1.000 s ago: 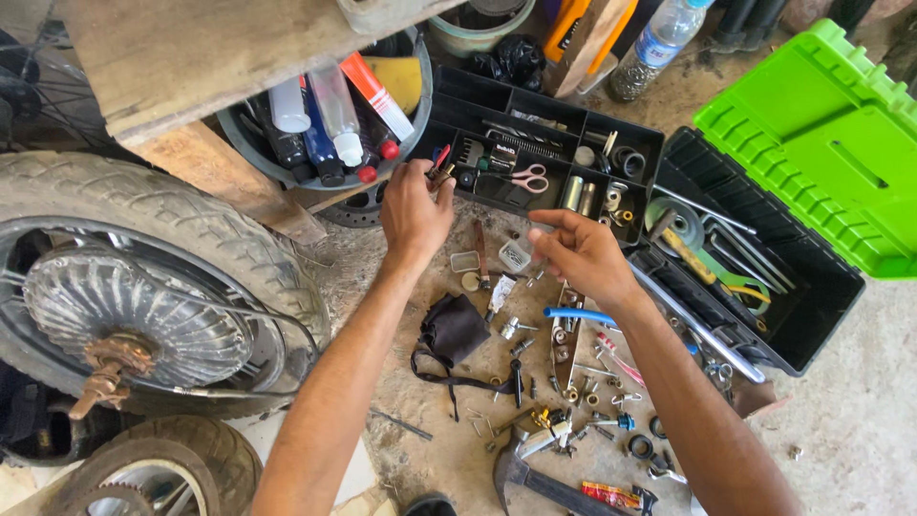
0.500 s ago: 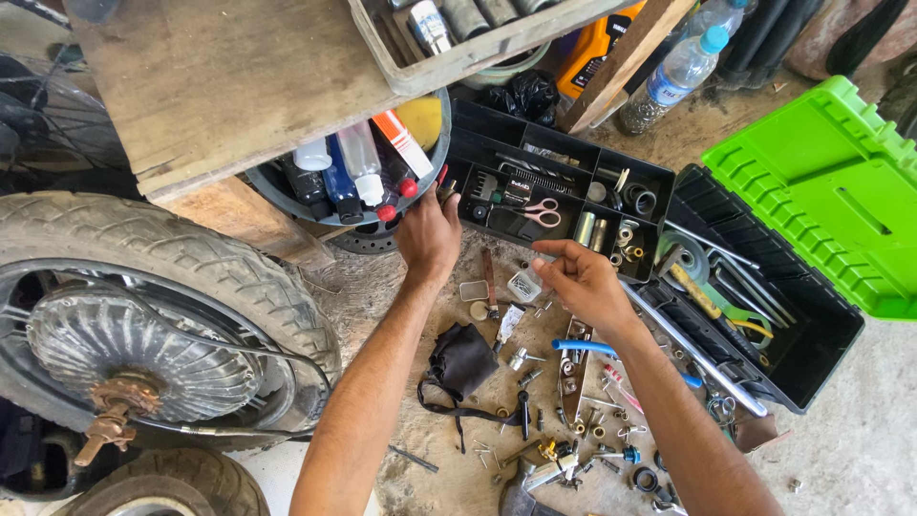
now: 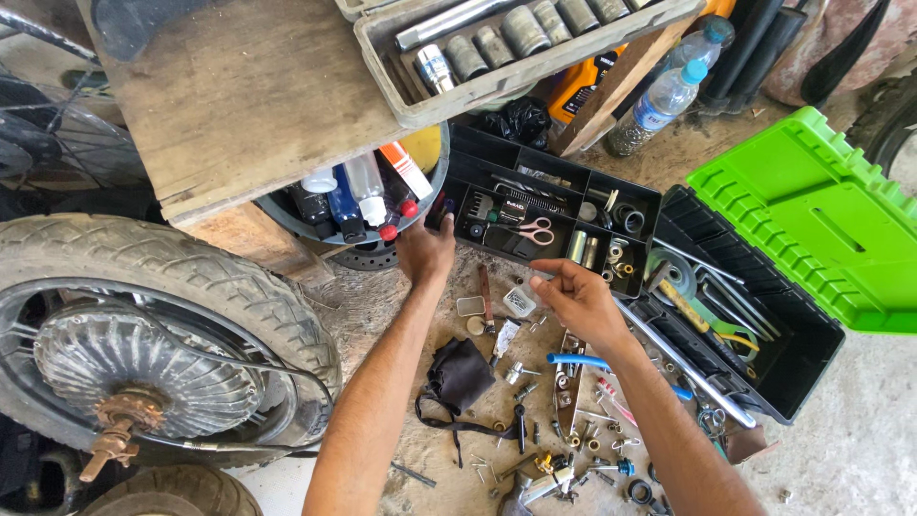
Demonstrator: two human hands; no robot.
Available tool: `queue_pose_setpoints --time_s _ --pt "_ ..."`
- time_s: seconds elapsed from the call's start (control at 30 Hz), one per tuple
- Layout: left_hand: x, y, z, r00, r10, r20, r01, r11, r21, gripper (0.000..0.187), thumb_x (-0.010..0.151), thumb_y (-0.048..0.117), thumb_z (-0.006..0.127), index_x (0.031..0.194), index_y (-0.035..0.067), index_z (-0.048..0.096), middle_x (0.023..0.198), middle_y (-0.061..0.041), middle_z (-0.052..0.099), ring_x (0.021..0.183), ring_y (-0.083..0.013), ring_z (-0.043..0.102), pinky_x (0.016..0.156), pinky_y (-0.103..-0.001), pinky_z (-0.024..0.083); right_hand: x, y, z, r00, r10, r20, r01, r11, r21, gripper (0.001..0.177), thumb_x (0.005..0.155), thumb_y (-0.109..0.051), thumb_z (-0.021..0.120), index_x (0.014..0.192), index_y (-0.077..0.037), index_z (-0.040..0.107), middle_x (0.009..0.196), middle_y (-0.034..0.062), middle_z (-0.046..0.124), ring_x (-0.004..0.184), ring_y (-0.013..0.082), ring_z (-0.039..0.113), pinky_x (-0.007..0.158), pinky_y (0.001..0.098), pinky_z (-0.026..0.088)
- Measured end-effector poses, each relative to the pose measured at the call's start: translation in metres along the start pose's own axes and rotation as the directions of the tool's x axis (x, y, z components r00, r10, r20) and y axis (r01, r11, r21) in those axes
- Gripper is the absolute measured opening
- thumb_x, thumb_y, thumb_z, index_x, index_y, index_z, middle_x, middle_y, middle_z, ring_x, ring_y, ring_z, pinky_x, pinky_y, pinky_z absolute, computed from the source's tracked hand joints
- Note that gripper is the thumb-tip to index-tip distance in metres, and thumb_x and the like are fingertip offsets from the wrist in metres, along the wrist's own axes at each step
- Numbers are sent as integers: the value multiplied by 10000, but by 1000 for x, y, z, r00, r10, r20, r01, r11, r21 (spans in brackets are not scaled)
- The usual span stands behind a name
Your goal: The person cleans and reassembles small metal engine components by hand, using a toothbrush to scrub parts, wiping them with a black cloth, and organizing various screws, springs, and gaskets on the floor beside a green toolbox.
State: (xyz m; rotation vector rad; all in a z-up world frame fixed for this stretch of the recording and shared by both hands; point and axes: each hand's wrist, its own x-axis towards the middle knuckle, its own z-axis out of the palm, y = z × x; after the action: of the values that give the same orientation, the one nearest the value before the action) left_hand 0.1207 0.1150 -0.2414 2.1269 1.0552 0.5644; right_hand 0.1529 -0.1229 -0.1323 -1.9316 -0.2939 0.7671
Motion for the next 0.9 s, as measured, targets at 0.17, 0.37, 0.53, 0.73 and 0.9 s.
queue_pose_setpoints --time_s 0.17,0.37,0.53,0.73,0.9 --pt "-16 4 -13 992 -16 128 31 992 -119 494 943 336 693 1385 128 617 1029 -108 754 758 -255 737 765 -410 577 -7 14 -8 999 43 -28 -42 999 26 381 953 -214 696 1292 -42 681 742 -33 650 639 28 541 533 214 424" --pt "-44 16 -33 970 239 44 -234 967 -100 369 965 284 711 1279 97 656 854 -132 742 722 -264 718 672 -424 558 -22 31 -17 999 -4 -52 7 998 62 357 961 -207 699 1273 -34 686 722 -42 632 610 19 521 528 207 427" --pt "-63 51 -62 913 395 103 -382 915 -127 290 962 238 708 1201 79 664 778 -122 724 687 -285 728 589 -423 549 -38 41 -31 997 -20 -74 28 994 104 344 960 -208 708 1257 -35 699 712 -47 623 597 12 497 524 201 410" --pt "-88 100 -98 770 626 127 -598 776 -202 258 968 209 706 1165 53 649 950 -148 753 744 -314 736 642 -426 570 -73 41 -65 991 -17 -136 22 999 31 328 959 -212 695 1249 -59 699 695 -47 621 574 13 481 498 205 368" --pt "-114 151 -122 597 780 187 -745 626 -230 199 970 198 701 1120 78 649 1013 -125 753 808 -323 741 669 -427 590 -106 50 -103 969 -165 -186 192 971 142 311 984 -211 704 1236 -30 706 744 -71 613 613 -4 479 524 191 368"
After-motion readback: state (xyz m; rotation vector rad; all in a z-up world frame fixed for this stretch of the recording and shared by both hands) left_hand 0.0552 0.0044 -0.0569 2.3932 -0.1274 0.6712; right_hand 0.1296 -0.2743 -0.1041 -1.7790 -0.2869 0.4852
